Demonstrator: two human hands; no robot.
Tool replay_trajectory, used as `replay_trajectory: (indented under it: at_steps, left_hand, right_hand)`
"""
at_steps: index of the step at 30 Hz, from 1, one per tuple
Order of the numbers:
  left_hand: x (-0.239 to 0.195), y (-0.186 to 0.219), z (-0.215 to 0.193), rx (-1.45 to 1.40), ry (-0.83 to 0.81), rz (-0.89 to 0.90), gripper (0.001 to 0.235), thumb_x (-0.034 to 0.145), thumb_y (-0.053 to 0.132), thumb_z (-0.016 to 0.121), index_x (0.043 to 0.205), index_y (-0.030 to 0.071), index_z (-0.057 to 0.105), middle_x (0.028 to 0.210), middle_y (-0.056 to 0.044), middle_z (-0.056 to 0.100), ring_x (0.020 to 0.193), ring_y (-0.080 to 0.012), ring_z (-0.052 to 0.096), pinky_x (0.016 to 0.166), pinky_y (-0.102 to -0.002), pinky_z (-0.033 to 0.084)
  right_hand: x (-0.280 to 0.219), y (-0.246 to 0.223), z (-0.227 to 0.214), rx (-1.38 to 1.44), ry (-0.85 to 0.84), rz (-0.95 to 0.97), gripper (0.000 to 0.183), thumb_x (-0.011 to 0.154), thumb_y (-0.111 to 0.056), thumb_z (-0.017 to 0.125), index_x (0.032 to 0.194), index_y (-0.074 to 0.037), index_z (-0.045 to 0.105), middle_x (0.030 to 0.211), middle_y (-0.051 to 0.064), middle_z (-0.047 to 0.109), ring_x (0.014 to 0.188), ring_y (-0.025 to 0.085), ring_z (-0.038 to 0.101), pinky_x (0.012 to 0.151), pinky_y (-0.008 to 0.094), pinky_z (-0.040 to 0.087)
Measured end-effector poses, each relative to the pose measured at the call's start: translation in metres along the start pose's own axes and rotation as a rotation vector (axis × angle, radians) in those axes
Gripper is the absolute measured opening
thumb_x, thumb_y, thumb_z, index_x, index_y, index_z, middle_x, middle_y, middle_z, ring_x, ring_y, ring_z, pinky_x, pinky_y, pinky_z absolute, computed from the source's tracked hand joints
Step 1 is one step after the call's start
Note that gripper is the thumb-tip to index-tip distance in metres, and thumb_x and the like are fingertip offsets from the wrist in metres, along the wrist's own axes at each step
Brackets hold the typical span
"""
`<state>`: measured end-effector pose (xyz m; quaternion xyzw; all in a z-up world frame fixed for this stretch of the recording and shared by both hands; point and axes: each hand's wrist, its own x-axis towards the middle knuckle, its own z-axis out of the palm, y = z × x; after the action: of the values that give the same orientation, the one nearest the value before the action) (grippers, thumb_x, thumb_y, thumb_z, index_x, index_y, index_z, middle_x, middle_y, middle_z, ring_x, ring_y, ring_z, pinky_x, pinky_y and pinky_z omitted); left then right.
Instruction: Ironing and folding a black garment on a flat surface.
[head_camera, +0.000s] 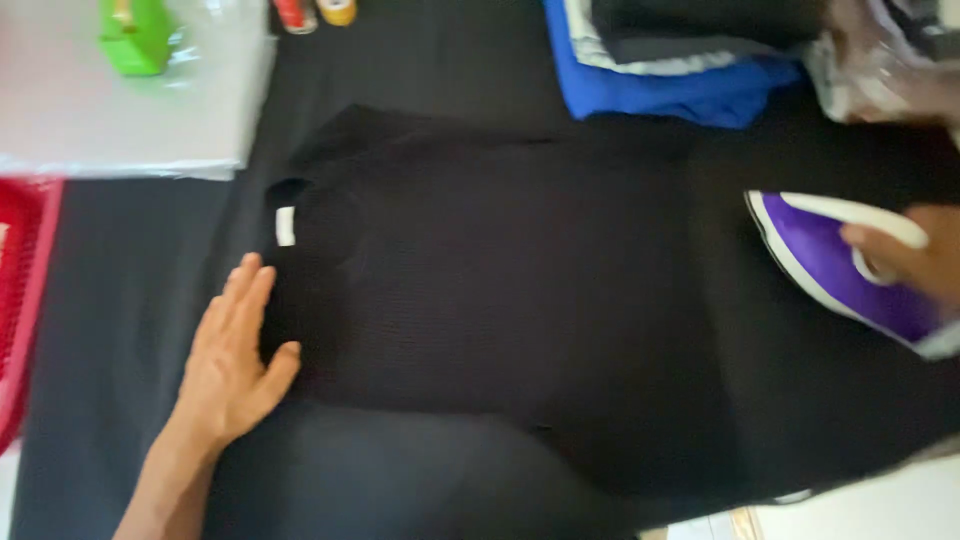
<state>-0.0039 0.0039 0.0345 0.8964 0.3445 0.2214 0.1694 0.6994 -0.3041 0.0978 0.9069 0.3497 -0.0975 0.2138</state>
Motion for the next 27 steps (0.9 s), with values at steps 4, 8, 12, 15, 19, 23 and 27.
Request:
replay_trajectory:
  at_steps: [4,8,12,15,19,23,27]
  left_hand:
    - [-0.001,0.010,-0.002,0.069,0.006,-0.021,0.078,0.081,0.022,0.064,0.150,-0.006,0.040,0.161,-0.030,0.034,0.146,-0.0447,0.037,0.118,-0.050,0.032]
    - [-0.009,0.028,-0.011,0.201,-0.013,-0.197,0.075,0.090,0.035,0.065,0.148,-0.010,0.047,0.156,-0.031,0.043,0.137,-0.0457,0.048,0.108,-0.050,0.042]
    - [-0.022,0.034,-0.011,0.411,-0.128,-0.496,0.058,0.088,0.045,0.073,0.120,-0.003,0.070,0.138,-0.023,0.060,0.127,-0.0389,0.059,0.106,-0.047,0.049]
    - [-0.027,0.043,-0.003,0.411,-0.096,-0.574,0.049,0.091,0.046,0.073,0.100,-0.002,0.077,0.128,-0.022,0.064,0.122,-0.0373,0.062,0.103,-0.047,0.051]
    - [-0.037,0.037,0.006,0.375,-0.032,-0.475,0.040,0.088,0.038,0.074,0.093,-0.001,0.075,0.131,-0.023,0.062,0.123,-0.0410,0.057,0.100,-0.050,0.049]
    - [-0.066,0.016,0.002,0.167,-0.075,-0.531,0.033,0.088,0.032,0.073,0.077,0.001,0.068,0.141,-0.025,0.058,0.122,-0.0381,0.060,0.097,-0.049,0.053]
    - [-0.146,-0.031,0.025,0.364,-0.321,-0.583,0.030,0.077,0.035,0.082,0.073,0.008,0.073,0.145,-0.020,0.058,0.134,-0.0347,0.055,0.102,-0.050,0.049]
  right_hand:
    - [-0.030,-0.038,-0.005,-0.009,0.252,0.120,0.070,0.096,-0.065,0.060,0.115,0.002,0.070,0.079,0.024,0.074,0.059,0.032,0.075,0.053,0.043,0.062]
    - [-0.148,-0.117,-0.083,-0.329,0.424,-0.115,0.086,0.072,-0.076,0.072,0.124,-0.008,0.066,0.121,0.012,0.064,0.112,0.024,0.064,0.097,0.037,0.054]
    - [-0.208,-0.143,0.015,0.269,0.170,-0.968,0.085,0.052,-0.077,0.088,0.111,-0.018,0.073,0.118,0.007,0.067,0.114,0.033,0.058,0.096,0.048,0.044]
    - [-0.241,-0.158,0.060,0.364,0.372,-1.243,0.063,0.074,-0.052,0.082,0.116,-0.007,0.069,0.122,0.015,0.064,0.118,0.032,0.056,0.101,0.049,0.042]
    - [-0.251,-0.152,0.061,0.403,0.426,-1.148,0.024,0.075,-0.017,0.078,0.095,-0.007,0.070,0.104,0.007,0.069,0.107,0.026,0.063,0.092,0.040,0.051]
    - [-0.263,-0.128,0.091,0.516,0.276,-1.212,0.017,0.075,-0.019,0.077,0.087,-0.012,0.066,0.098,0.004,0.067,0.104,0.020,0.066,0.088,0.034,0.055]
    - [-0.260,-0.103,0.245,0.611,-0.430,-1.015,0.021,0.101,-0.036,0.060,0.112,-0.027,0.075,0.106,-0.004,0.070,0.103,0.011,0.066,0.092,0.030,0.052]
